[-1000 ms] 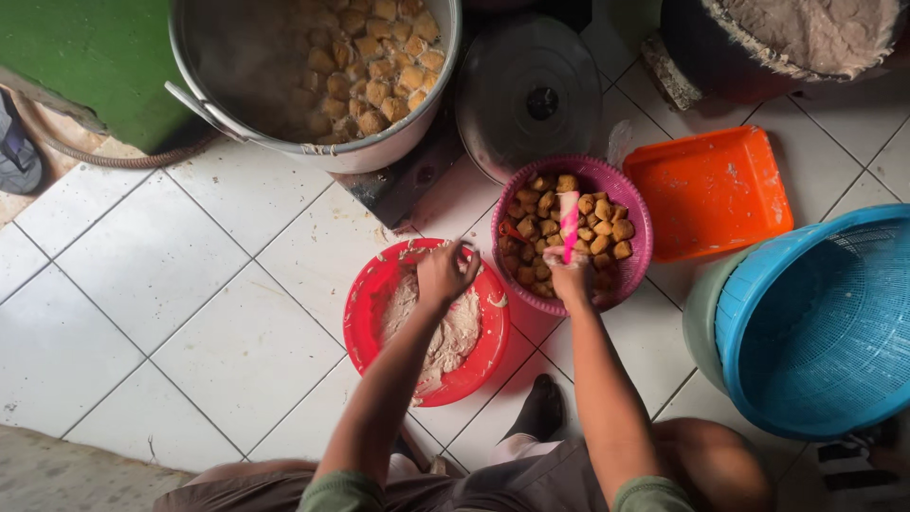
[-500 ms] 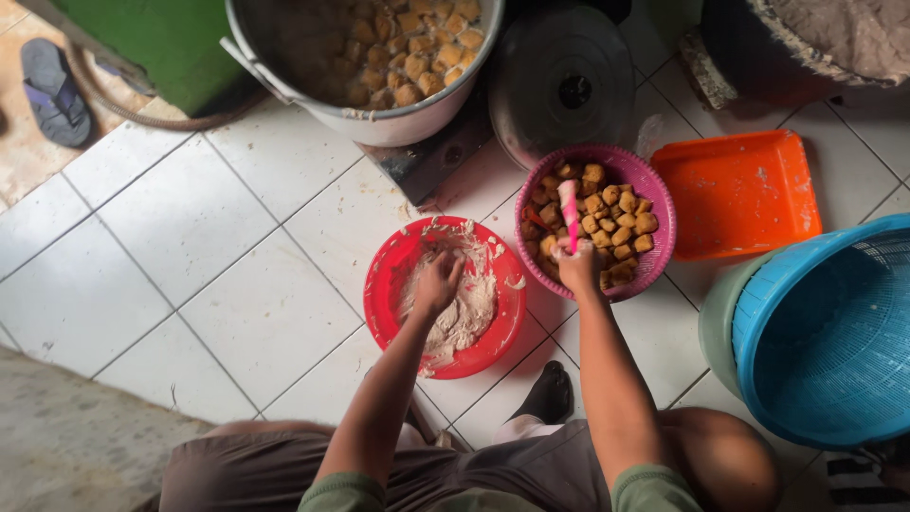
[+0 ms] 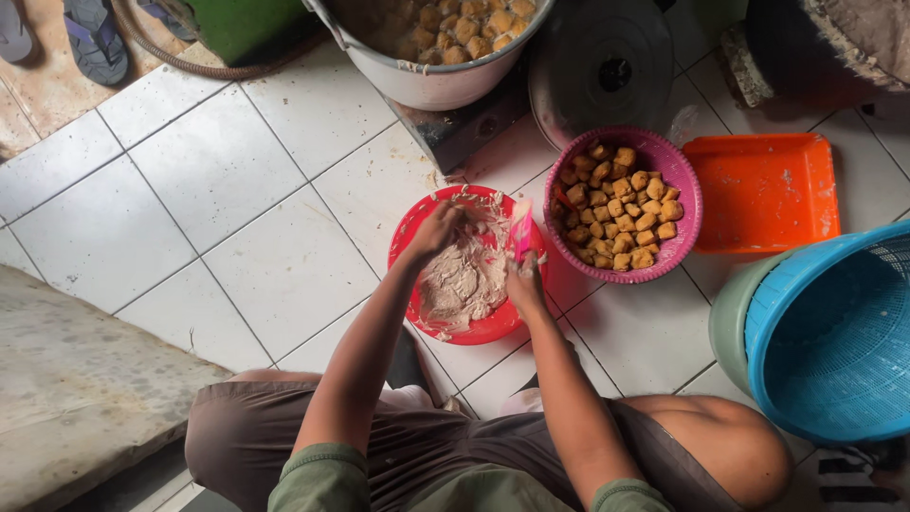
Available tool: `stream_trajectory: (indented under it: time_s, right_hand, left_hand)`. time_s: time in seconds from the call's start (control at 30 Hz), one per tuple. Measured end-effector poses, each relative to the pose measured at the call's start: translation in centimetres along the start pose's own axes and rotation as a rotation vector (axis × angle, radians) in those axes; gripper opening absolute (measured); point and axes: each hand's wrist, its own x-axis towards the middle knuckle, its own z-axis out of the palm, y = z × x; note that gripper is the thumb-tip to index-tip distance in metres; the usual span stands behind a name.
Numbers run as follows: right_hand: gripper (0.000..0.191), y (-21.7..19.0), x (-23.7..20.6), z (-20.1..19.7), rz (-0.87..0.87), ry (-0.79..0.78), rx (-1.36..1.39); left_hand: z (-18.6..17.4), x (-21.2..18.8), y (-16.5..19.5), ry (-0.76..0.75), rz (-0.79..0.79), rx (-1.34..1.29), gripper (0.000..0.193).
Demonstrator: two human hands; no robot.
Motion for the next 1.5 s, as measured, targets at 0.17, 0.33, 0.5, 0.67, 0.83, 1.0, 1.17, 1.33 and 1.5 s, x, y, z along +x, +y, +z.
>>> stream_trajectory:
  time_s: [0.17,0.33,0.5,0.67,0.83,1.0,1.17,1.33,1.5]
  right_hand:
    - [0.035,1.8,-0.7,1.1,0.061,-0.092,-0.287]
    - [0.021,0.4,-0.3,3.3,0.186,-0.105,-0.243]
    - [0.021,-0.4,-0.1,4.8,0.475,-0.326,0.475]
    - [0.018,0.2,-0.7,3.5,0.378,-0.472,0.585]
    - [0.009,-0.1,-1.4,0.4,0.211,-0.460,0.464]
    - [0.016,-1.0,-1.5,-0.9,-0.024,-0.549,0.499]
    - [0.022,-2.1,-1.5,0.8,-0.167,-0.188,0.141]
    - [0.023,-4.7,-0.9,1.5,-0.531,-0.080,0.110]
    - [0.024,-5.8,-1.1,0.8,-0.477,-0.097,0.005]
  left_hand:
    - [-3.3,-1.0,0.0,0.408,0.060,0.277,0.035]
    - [-4.1,-2.6,-0.2,0.582,0.058,0.377,0.034]
    - [-4.1,-3.3,-0.2,0.618,-0.015,0.357,0.038]
    - [-4.0,-3.2,-0.9,0.385,-0.111,0.030,0.040]
    - [-2.7,-3.3,-2.7,0.009,-0.156,0.110,0.034]
    - [0.6,-3.7,-3.5,-0.277,-0.283,0.281,0.038]
    - [4.5,-3.8,-2.2,0.261,0.220,0.660,0.060]
    - [6.8,-4.1,0.1,0.295,0.489,0.586,0.042]
    - [6.6,-6.5,0.0,0.136,0.559,0.277,0.055]
